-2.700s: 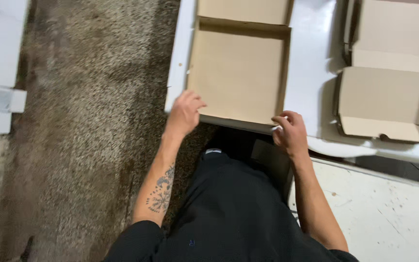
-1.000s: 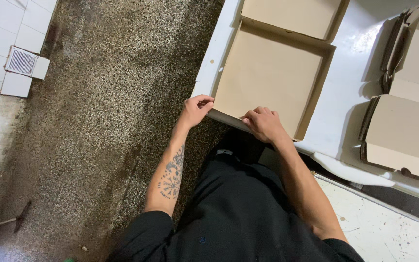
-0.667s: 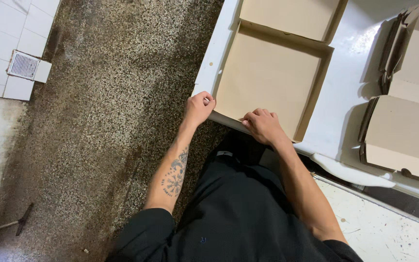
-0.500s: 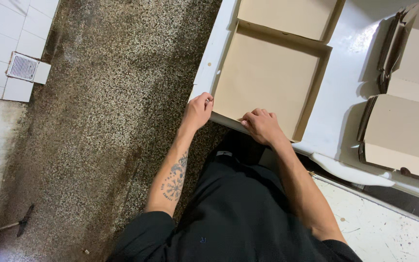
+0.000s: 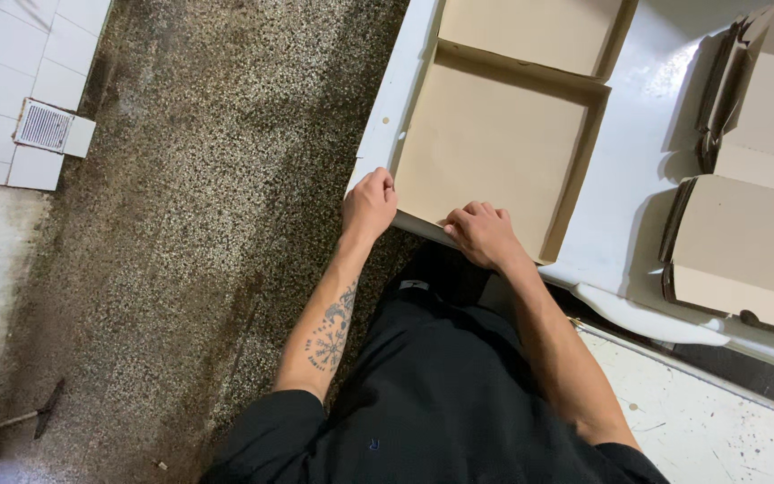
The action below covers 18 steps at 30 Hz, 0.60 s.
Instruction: The person assembles flat-packed cardboard boxes on a white countertop. They unfold the boxes, fold the side flaps, and tuck the tabs to form the box shape, repeating this process for several units.
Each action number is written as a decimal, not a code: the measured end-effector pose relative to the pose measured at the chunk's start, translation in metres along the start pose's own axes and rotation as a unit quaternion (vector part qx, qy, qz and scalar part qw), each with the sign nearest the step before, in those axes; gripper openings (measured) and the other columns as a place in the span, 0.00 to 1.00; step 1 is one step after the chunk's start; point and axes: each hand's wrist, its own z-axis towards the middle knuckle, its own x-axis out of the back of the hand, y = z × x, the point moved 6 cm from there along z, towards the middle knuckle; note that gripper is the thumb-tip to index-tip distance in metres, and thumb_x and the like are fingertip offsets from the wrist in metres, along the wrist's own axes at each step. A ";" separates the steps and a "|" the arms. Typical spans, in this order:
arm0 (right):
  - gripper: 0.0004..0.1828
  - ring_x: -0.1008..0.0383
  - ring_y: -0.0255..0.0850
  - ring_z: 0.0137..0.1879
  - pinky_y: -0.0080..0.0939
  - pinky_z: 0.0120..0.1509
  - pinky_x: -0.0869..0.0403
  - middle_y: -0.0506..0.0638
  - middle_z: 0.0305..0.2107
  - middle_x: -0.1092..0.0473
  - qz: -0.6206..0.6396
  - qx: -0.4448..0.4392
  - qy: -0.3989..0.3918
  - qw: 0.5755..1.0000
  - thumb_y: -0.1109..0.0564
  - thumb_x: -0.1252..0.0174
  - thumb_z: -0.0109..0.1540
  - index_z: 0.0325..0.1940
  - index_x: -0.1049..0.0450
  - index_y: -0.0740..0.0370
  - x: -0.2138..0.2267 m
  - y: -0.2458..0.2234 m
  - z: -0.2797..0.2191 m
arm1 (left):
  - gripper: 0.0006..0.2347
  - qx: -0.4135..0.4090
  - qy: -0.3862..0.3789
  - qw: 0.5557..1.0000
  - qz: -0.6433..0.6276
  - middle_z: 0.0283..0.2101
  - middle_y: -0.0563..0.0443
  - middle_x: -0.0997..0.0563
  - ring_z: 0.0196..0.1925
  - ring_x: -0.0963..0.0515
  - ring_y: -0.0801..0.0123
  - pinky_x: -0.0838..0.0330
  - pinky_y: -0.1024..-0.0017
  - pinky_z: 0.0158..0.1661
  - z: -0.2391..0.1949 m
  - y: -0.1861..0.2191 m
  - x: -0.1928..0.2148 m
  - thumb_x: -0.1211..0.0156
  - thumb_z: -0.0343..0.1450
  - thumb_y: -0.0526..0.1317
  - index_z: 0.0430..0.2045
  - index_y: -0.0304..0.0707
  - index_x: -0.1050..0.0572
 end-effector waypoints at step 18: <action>0.22 0.31 0.53 0.66 0.60 0.70 0.36 0.54 0.54 0.28 0.132 0.013 -0.026 0.991 0.34 0.54 0.71 0.59 0.27 0.45 0.013 0.007 -0.002 | 0.07 -0.043 0.101 0.990 -0.091 0.35 0.43 0.22 0.40 0.16 0.47 0.18 0.60 0.39 -0.009 -0.026 -0.013 0.47 0.62 0.33 0.32 0.40 0.27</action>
